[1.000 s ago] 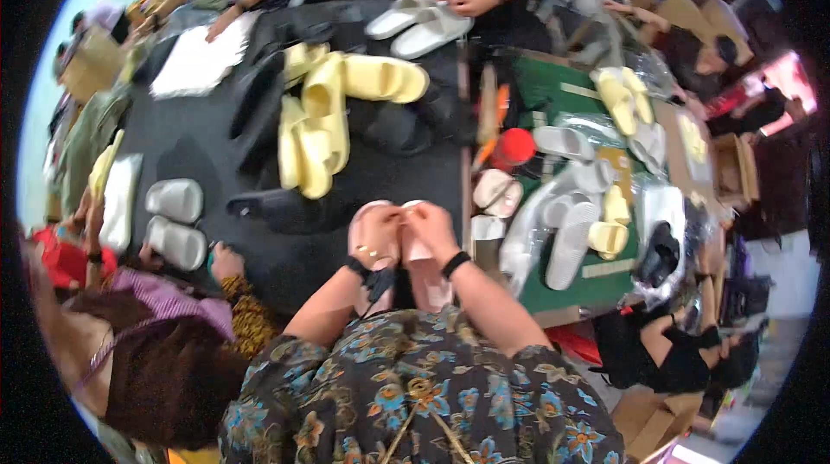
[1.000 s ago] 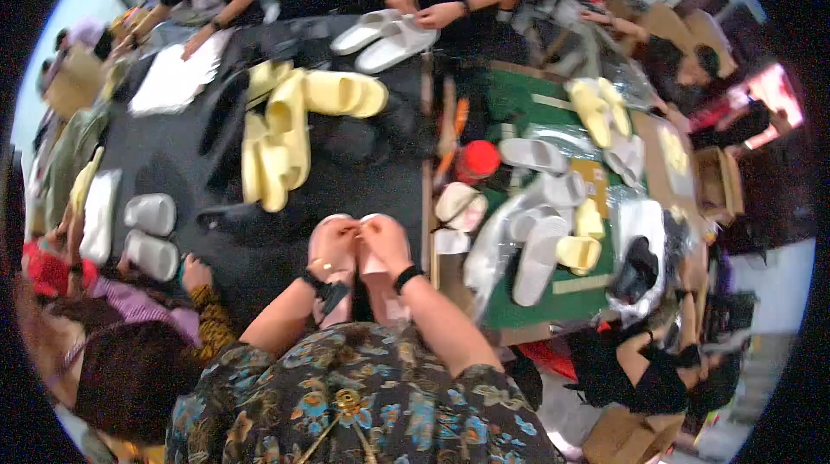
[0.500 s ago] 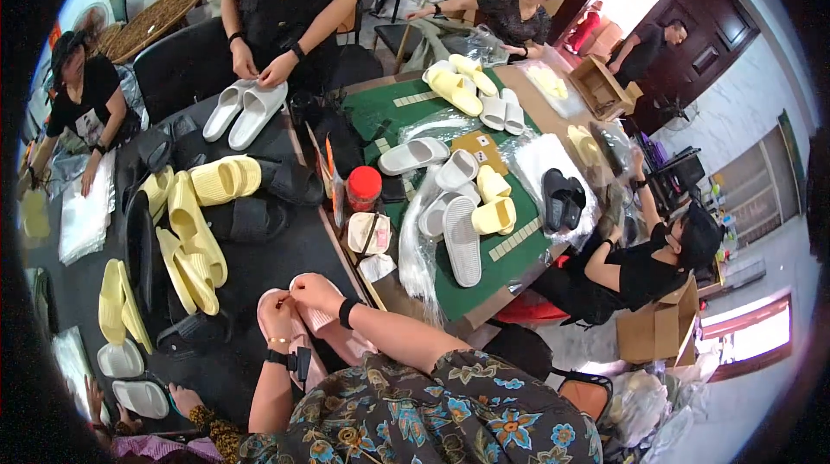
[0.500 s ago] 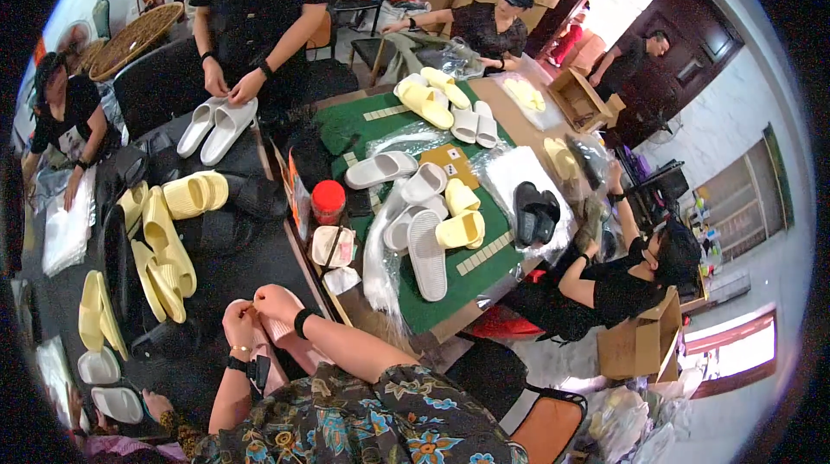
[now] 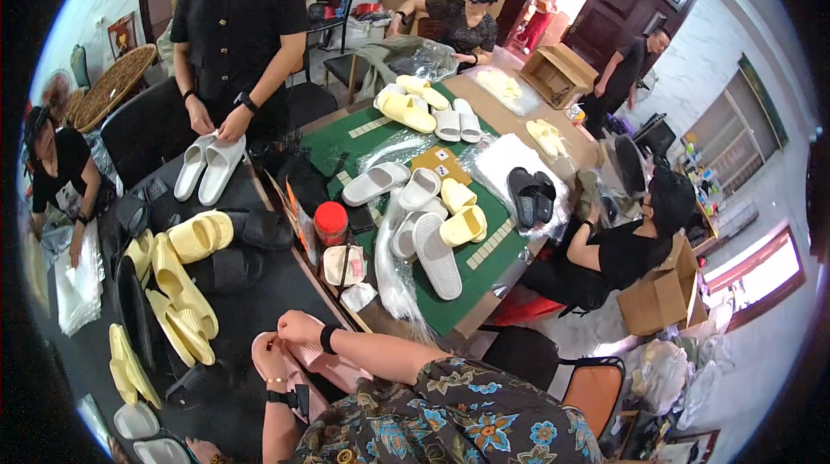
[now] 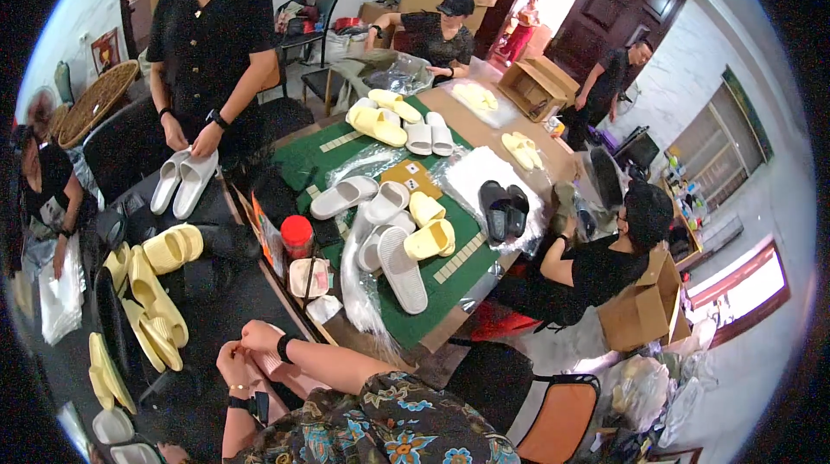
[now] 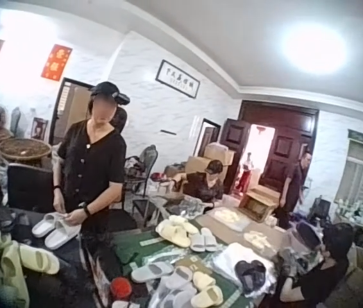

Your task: Inspecting and trimming loose threads from finished sandals at a shoe production table.

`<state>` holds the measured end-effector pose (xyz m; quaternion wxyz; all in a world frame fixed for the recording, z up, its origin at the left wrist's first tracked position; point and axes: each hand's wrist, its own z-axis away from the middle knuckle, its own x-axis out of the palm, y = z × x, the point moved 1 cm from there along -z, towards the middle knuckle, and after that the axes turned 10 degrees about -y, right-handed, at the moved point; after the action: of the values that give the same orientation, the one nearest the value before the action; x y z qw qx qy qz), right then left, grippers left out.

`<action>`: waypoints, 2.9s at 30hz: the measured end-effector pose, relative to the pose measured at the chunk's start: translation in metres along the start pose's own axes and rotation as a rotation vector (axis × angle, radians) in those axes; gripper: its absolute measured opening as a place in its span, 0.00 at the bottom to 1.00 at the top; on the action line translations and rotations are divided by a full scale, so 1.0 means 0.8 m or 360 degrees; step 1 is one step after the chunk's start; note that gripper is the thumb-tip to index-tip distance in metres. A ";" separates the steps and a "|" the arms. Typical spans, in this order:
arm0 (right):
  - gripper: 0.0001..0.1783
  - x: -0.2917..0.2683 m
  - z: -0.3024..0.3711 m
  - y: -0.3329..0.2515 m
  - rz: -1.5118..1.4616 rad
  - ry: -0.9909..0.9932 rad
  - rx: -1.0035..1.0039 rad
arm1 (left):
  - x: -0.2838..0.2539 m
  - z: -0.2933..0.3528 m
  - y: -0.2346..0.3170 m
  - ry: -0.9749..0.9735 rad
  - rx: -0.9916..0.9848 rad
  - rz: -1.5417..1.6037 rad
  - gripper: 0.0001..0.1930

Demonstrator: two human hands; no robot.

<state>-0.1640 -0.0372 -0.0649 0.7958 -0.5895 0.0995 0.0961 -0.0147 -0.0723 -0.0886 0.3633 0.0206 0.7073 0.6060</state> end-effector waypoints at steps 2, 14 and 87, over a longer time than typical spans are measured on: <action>0.08 -0.001 -0.003 0.009 -0.0287 -0.0101 -0.0047 | -0.003 0.003 0.027 0.0053 -0.0049 0.0009 0.04; 0.10 -0.027 0.019 -0.023 -0.0447 -0.0338 0.0243 | 0.001 0.005 0.047 0.0076 0.0148 -0.0169 0.05; 0.35 -0.133 0.063 -0.032 0.0610 0.0319 -0.0450 | -0.088 -0.001 0.050 -0.0024 -0.0295 -0.0047 0.39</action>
<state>-0.2573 -0.0001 0.0019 0.6590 -0.6718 0.2732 0.1993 0.0203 -0.0958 -0.0191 0.3780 -0.0188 0.6457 0.6632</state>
